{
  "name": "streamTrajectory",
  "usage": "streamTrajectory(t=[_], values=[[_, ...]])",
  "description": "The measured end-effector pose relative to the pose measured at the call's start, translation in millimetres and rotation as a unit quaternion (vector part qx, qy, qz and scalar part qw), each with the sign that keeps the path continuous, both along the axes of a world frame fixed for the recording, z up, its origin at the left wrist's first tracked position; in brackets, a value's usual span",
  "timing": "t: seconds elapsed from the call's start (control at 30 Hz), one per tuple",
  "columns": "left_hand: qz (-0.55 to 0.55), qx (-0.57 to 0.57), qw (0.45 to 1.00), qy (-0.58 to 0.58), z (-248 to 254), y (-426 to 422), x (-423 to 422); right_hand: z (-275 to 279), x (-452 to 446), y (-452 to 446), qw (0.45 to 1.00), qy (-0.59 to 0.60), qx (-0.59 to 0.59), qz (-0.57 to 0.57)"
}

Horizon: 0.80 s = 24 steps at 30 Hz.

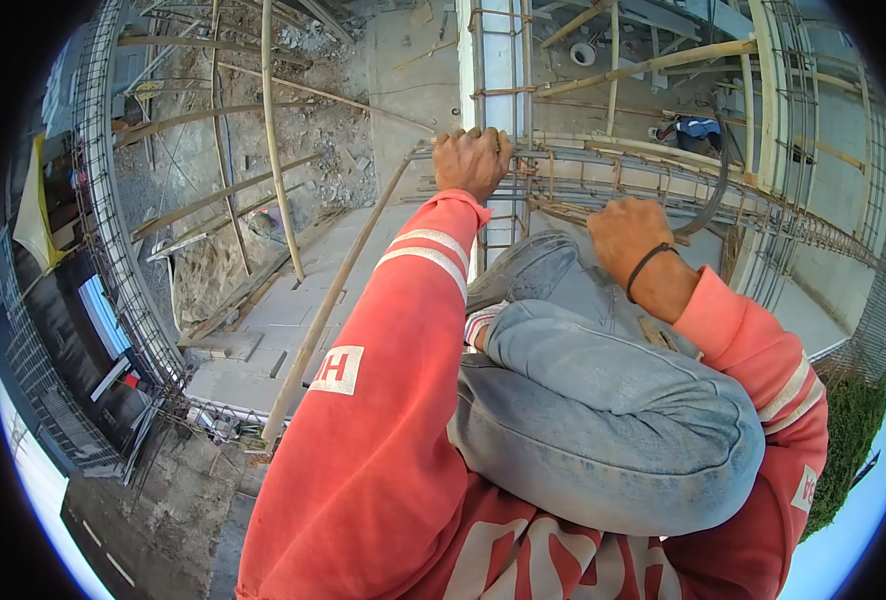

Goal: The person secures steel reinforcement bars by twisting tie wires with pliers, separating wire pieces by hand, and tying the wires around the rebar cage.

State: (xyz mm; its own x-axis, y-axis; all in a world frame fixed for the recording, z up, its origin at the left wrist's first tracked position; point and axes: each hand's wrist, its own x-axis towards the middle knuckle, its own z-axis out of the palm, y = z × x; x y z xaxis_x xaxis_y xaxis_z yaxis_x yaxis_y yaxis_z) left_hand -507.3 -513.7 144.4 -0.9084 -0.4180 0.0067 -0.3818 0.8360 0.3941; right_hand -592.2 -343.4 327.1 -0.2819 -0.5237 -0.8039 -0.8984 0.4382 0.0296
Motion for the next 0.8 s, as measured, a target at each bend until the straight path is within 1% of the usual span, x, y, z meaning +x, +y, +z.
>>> streamTrajectory(t=[0.03,0.1,0.13,0.17,0.23,0.27,0.33,0.37,0.4,0.43,0.47,0.57,0.63,0.67,0.7,0.73,0.77,0.8], values=[[0.000,-0.001,1.000,0.000,-1,-3,-1,-2,-2,9,1.000,0.001,-0.002,0.004],[0.006,-0.006,1.000,0.012,-5,-5,0,-8,10,40,0.996,0.018,-0.055,-0.067],[0.007,-0.008,1.000,0.026,-7,-3,0,-25,20,73,0.989,0.046,-0.115,-0.083],[0.005,-0.004,1.000,0.025,-6,-1,1,-28,14,80,0.989,0.046,-0.111,-0.085],[0.012,0.003,1.000,-0.006,-4,-1,-1,-31,4,85,0.985,0.024,-0.159,-0.067],[0.008,0.002,1.000,-0.004,-3,0,-1,-27,5,85,0.984,0.027,-0.161,-0.070],[-0.007,-0.015,1.000,0.006,-3,-3,-1,-21,2,77,0.984,-0.048,-0.145,-0.093],[-0.006,-0.014,1.000,0.003,-4,-3,1,-19,0,74,0.984,-0.051,-0.144,-0.093],[-0.006,-0.006,1.000,-0.006,-4,-3,1,-19,-2,72,0.922,-0.226,-0.069,-0.306],[-0.004,0.002,1.000,-0.013,-4,-3,0,-18,-4,69,0.783,-0.379,0.012,-0.492],[-0.001,0.001,1.000,-0.013,-5,-3,0,-19,-6,68,0.784,-0.380,0.013,-0.490],[0.002,0.003,1.000,0.004,-3,-5,-1,-19,-12,68,0.634,-0.450,0.046,-0.627],[0.003,0.009,1.000,-0.004,-2,-2,-1,-17,-14,76,0.514,-0.482,0.071,-0.707],[0.004,0.010,1.000,-0.003,-3,-2,-2,-19,-16,83,0.514,-0.481,0.071,-0.707],[0.006,0.010,1.000,-0.003,-3,-2,-2,-24,-17,92,0.789,-0.355,0.006,-0.502],[0.006,0.010,1.000,-0.004,-4,-2,-1,-21,-16,93,0.955,-0.181,-0.059,-0.230],[0.003,0.011,1.000,-0.003,-4,-1,-1,-17,-12,91,0.954,-0.179,-0.060,-0.232],[0.000,0.004,1.000,-0.004,-4,-2,-1,-12,-6,85,0.986,-0.024,-0.041,-0.161]])
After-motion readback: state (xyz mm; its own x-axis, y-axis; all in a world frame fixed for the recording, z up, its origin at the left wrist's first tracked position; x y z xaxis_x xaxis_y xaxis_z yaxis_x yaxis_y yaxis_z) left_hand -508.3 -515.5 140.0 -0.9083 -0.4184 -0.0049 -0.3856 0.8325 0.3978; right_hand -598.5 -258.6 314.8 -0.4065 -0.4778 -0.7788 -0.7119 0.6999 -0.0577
